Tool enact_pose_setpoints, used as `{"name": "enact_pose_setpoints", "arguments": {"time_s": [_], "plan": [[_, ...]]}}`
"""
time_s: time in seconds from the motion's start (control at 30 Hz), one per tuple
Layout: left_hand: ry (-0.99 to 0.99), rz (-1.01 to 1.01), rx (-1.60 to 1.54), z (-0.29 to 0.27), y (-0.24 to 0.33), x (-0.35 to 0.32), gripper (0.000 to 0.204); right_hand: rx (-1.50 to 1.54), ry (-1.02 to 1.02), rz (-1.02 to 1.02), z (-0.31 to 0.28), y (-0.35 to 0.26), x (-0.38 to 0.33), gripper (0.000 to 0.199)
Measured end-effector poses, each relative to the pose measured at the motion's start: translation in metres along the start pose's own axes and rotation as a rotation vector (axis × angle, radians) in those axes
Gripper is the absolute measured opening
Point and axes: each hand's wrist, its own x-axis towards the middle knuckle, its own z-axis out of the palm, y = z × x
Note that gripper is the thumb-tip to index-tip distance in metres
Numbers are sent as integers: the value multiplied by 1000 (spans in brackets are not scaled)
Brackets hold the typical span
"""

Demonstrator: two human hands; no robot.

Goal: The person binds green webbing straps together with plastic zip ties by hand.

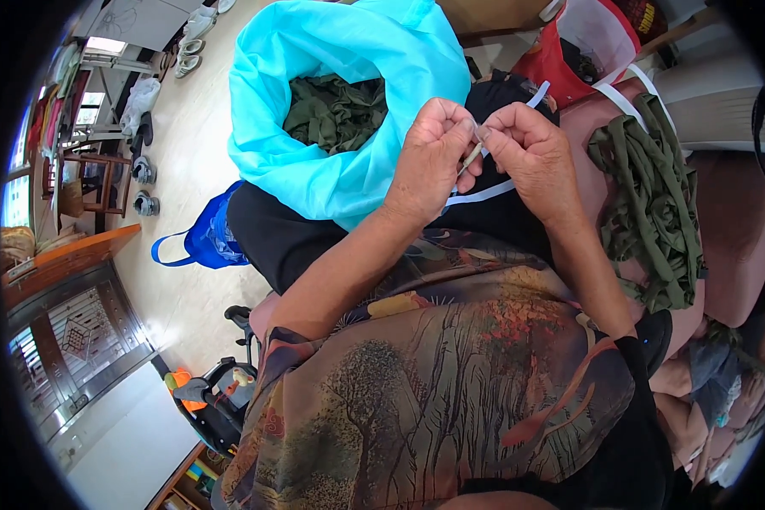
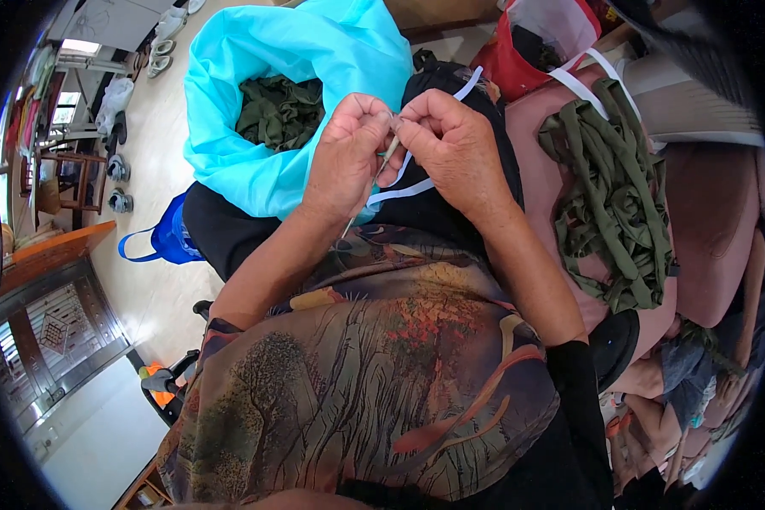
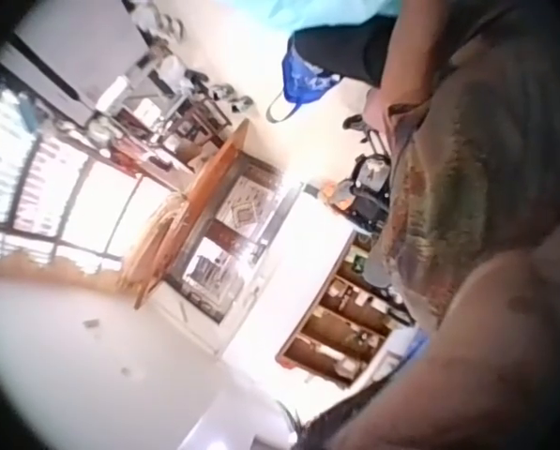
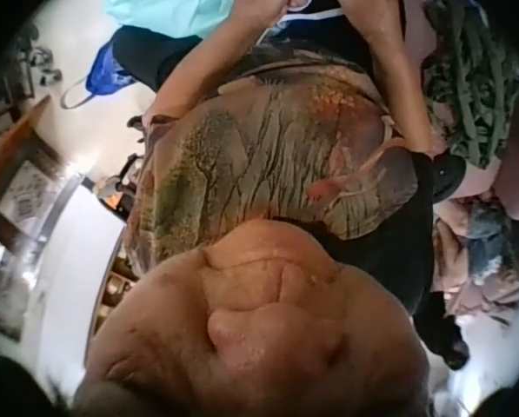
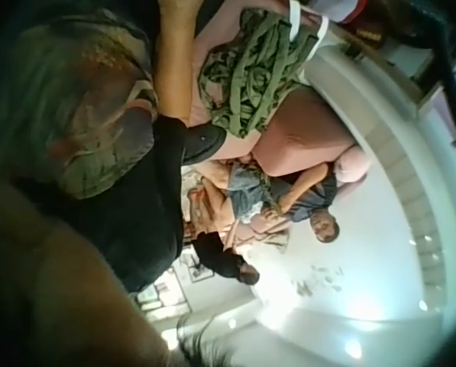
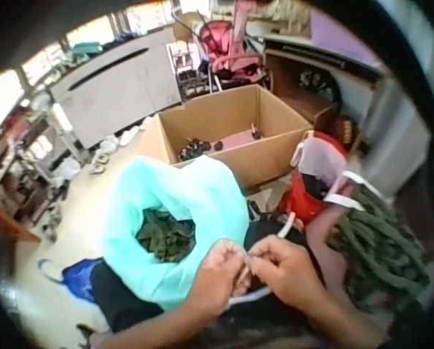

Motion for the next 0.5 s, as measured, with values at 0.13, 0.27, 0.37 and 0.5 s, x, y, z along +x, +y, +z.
{"name": "enact_pose_setpoints", "arguments": {"time_s": [0.13,0.27,0.37,0.5], "plan": [[161,88,-6,10,2,-2,8,106,-3,71,-4,4,-2,4],[137,41,-61,4,4,-2,10,112,-20,55,-2,6,-3,4],[106,-32,-91,-3,10,-3,12,113,-10,56,-3,8,-4,4],[42,-204,-120,-9,14,-4,13,114,31,77,-5,9,-4,5]]}}
